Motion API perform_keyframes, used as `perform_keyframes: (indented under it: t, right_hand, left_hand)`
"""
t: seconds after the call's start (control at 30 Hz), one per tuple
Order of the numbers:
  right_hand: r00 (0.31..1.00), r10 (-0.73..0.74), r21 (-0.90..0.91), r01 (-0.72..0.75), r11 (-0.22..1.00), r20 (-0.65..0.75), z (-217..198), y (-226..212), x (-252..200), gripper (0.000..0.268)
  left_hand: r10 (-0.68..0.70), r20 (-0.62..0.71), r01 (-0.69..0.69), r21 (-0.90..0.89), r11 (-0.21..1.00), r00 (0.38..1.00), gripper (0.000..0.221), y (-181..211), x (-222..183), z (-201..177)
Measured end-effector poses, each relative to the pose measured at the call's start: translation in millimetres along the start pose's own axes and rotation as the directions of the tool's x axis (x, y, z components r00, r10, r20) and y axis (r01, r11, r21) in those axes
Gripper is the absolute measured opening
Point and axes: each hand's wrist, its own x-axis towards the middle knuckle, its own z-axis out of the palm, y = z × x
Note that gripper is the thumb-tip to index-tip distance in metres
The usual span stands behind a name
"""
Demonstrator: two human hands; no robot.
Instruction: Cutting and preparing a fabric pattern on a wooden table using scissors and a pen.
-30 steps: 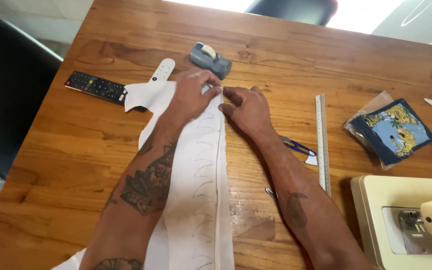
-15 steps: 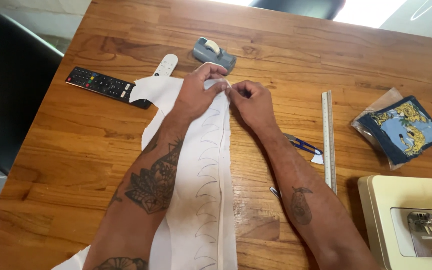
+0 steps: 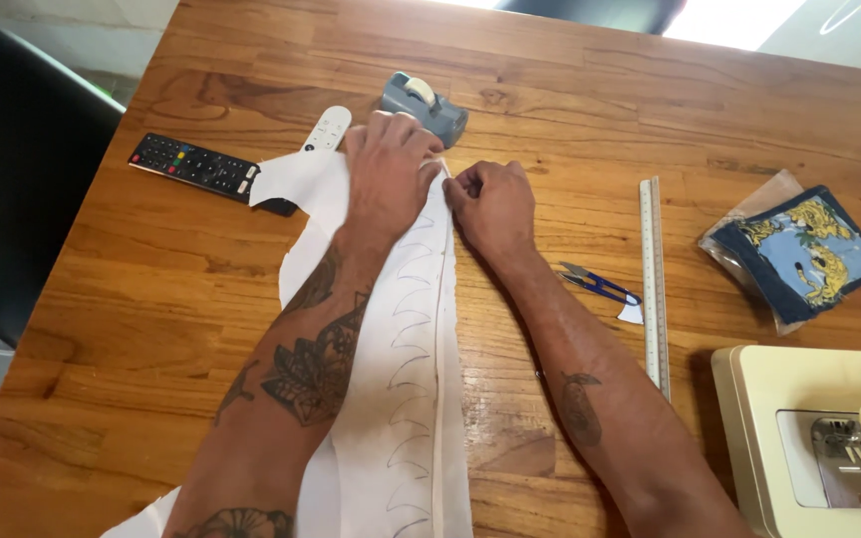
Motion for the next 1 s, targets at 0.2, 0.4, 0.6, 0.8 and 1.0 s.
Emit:
perform_keyframes:
  t: [0.2,0.4,0.6,0.8,1.0]
  right_hand:
    - [1.0,0.012,0.001,-0.012,1.0,-0.009,3.0,-2.9,2.5,0.035]
    - [0.997,0.041,-0.024,-0.043,0.999,-0.059,2.2,1.7,1.4,0.031]
    - [0.993,0.074,-0.01,-0.075,0.997,-0.094,2.8,-1.6,0.5,0.028]
    - [0.992,0.101,0.035,-0.098,0.995,-0.078,-0.8,-4.4,-1.4,0.023]
    - [0.996,0.016,0.036,-0.013,0.999,-0.084,2.2,1.2,1.0,0.026]
  left_hand:
    - [0.127,-0.016,-0.128,-0.101,0.987,0.992,0.016,-11.3,-9.8,10.7]
    - [0.082,0.041,-0.081,-0.003,0.997,0.996,0.022,0.3,-17.9,-0.3]
    - [0.031,0.103,-0.036,0.042,0.998,0.994,0.039,11.5,-17.0,-9.0]
    - [-0.138,0.219,0.165,-0.106,0.981,0.966,0.041,2.8,-6.3,-2.4]
    - [-0.06,0.209,0.103,-0.204,0.974,0.976,0.023,-6.7,-9.2,10.5]
